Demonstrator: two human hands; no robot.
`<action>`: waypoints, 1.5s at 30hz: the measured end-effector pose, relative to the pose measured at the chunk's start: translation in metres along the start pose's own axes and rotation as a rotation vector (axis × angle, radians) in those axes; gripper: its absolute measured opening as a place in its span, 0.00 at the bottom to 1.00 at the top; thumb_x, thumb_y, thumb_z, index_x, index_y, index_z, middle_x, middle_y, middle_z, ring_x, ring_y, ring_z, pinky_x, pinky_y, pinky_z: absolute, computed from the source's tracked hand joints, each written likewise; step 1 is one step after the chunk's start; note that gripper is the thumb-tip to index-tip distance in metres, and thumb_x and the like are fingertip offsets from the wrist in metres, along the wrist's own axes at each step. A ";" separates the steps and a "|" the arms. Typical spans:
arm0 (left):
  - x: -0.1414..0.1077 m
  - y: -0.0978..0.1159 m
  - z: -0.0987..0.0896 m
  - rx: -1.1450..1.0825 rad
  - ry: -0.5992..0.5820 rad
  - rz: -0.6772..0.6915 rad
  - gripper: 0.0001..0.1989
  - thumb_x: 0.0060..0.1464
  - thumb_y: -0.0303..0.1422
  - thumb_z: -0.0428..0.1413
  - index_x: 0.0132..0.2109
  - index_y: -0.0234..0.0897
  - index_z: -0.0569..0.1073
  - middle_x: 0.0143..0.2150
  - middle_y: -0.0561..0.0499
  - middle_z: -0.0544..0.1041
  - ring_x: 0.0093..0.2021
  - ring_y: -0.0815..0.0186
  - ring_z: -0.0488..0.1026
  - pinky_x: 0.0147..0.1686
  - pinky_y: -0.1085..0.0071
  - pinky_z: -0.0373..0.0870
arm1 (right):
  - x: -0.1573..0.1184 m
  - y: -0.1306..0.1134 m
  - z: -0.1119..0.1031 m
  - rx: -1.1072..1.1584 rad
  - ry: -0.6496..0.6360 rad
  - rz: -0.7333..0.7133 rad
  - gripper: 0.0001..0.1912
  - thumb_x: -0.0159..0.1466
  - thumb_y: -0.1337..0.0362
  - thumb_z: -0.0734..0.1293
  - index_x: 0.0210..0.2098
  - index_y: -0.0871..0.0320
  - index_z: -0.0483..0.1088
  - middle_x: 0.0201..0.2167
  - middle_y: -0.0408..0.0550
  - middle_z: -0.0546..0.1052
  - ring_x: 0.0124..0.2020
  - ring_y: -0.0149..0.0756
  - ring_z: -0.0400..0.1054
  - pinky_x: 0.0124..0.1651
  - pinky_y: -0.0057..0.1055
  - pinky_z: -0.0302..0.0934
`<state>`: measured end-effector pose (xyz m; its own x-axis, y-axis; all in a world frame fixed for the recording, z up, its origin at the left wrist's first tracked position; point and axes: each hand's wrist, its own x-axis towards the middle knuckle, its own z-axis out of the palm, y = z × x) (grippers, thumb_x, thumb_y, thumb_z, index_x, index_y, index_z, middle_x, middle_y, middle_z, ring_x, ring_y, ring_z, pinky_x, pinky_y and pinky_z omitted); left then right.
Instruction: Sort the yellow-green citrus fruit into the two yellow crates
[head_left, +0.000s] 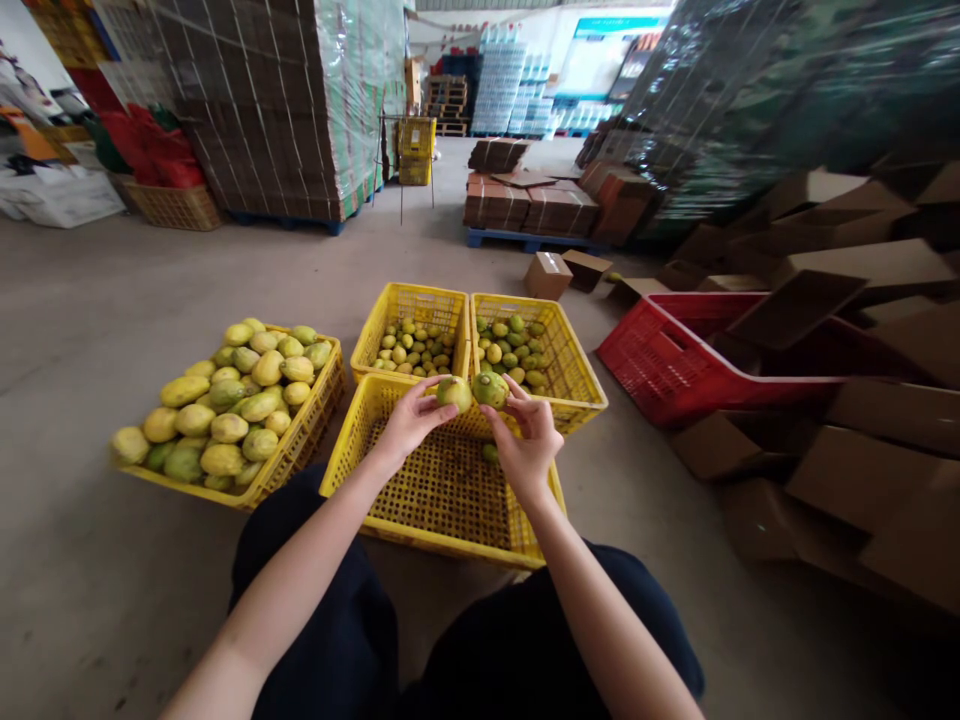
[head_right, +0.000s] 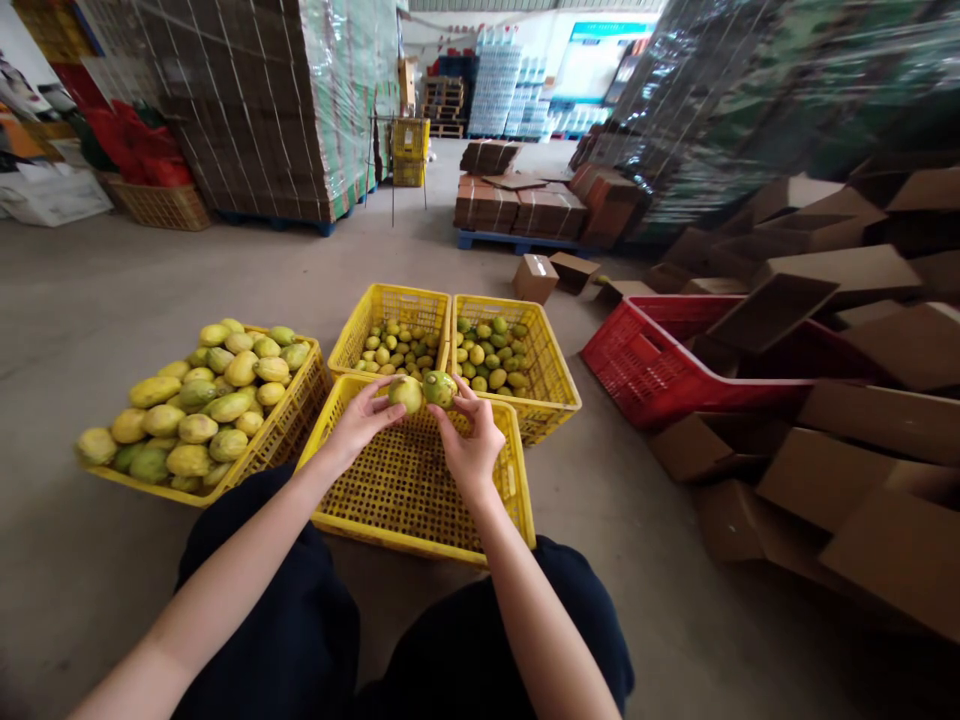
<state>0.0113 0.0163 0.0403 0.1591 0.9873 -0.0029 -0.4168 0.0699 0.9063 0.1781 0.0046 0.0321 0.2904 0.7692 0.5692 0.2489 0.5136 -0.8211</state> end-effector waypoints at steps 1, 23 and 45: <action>0.000 0.001 0.000 0.008 -0.007 0.017 0.31 0.39 0.38 0.75 0.52 0.40 0.77 0.43 0.47 0.83 0.44 0.62 0.79 0.52 0.61 0.72 | 0.000 0.000 0.000 -0.001 0.002 -0.013 0.15 0.58 0.57 0.76 0.35 0.51 0.65 0.52 0.53 0.81 0.53 0.47 0.77 0.49 0.45 0.76; -0.003 0.000 0.002 0.177 0.051 0.243 0.29 0.41 0.37 0.73 0.53 0.43 0.79 0.54 0.46 0.78 0.44 0.63 0.78 0.48 0.66 0.76 | -0.003 -0.002 0.002 0.067 0.018 -0.014 0.15 0.59 0.60 0.75 0.43 0.49 0.69 0.53 0.50 0.79 0.54 0.44 0.76 0.51 0.42 0.75; -0.001 0.005 0.000 -0.058 0.033 -0.171 0.25 0.43 0.46 0.72 0.43 0.33 0.80 0.39 0.48 0.79 0.34 0.70 0.72 0.34 0.76 0.68 | 0.011 -0.003 0.011 0.534 -0.275 0.753 0.24 0.48 0.44 0.77 0.33 0.56 0.76 0.28 0.44 0.80 0.25 0.35 0.72 0.25 0.31 0.68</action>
<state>0.0094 0.0161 0.0452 0.2029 0.9644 -0.1695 -0.4370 0.2441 0.8657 0.1706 0.0161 0.0402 -0.0414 0.9951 -0.0894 -0.3871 -0.0985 -0.9167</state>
